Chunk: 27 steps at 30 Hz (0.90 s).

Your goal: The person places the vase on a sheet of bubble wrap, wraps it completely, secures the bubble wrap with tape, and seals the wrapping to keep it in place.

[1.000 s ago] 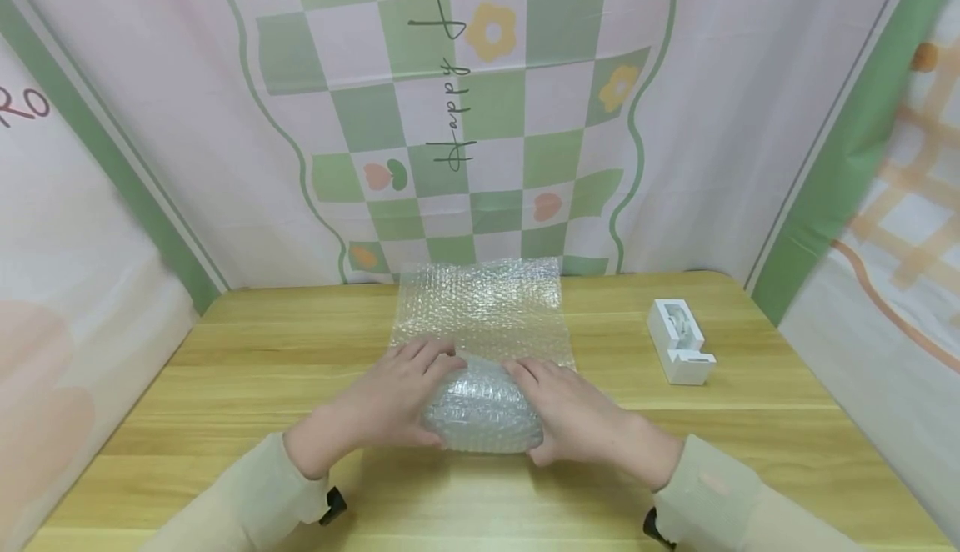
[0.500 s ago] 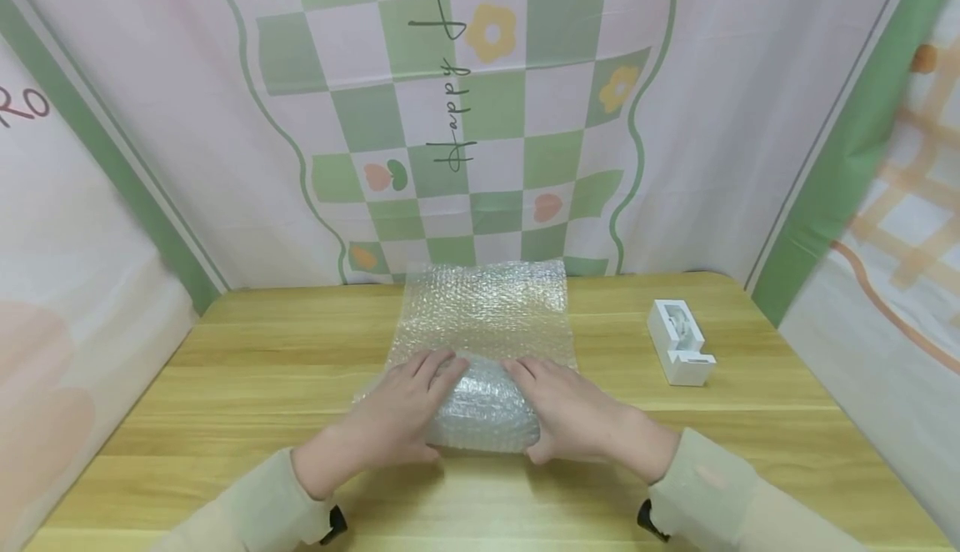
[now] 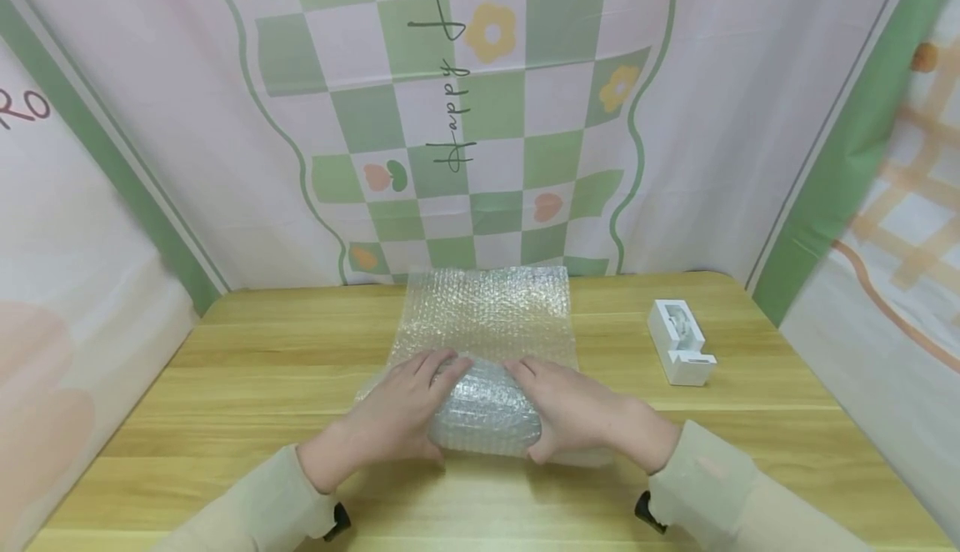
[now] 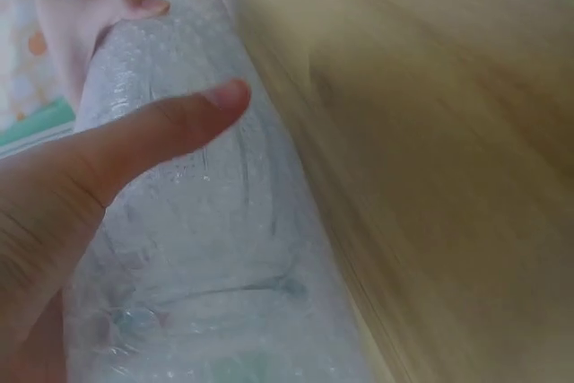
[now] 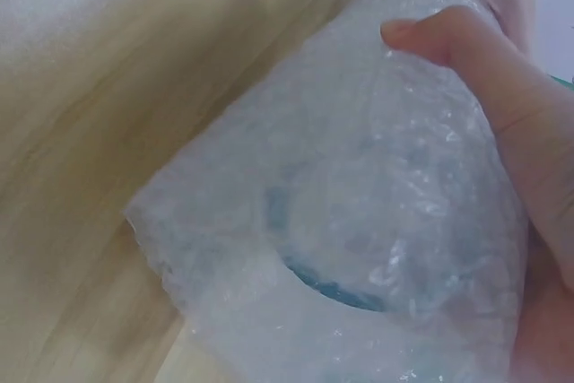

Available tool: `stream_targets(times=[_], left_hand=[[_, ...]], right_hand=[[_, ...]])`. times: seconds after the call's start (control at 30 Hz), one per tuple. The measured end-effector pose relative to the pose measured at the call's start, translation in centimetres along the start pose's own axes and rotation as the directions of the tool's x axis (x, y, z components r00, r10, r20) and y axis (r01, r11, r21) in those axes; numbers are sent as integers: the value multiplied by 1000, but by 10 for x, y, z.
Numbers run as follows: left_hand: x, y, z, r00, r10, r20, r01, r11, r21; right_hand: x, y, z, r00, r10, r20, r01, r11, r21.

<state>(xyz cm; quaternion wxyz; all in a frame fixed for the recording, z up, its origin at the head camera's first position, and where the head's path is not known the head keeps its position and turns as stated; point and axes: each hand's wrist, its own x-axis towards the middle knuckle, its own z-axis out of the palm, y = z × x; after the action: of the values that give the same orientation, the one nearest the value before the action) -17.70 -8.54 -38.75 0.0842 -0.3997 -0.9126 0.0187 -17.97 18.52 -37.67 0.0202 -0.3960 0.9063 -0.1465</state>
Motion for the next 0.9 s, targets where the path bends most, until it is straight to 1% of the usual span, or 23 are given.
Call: stream_targets(times=[0.17,0.37,0.6,0.73,0.9], left_hand=[[2,-1,-2,999,-11,40,14,997,-77],[3,-3,-3,998,4,60,3,994,-106],[3,-6,-3,999,27,39,-21,987,-156],[4,-9,-3,999,37,28,-31,982,-187],[5,-12,-1,999,43,16,-39,979,-198]], right_hand=[[1,1,-4,1000,-9,28,7,999,39],[1,5,-3,998,-4,55,-1,997,79],[2,7,-5,995,3,98,-16,991,129],[4,7,-9,993,-8,116,-11,986,164],[7,9,-11,991,-32,128,6,980,200]])
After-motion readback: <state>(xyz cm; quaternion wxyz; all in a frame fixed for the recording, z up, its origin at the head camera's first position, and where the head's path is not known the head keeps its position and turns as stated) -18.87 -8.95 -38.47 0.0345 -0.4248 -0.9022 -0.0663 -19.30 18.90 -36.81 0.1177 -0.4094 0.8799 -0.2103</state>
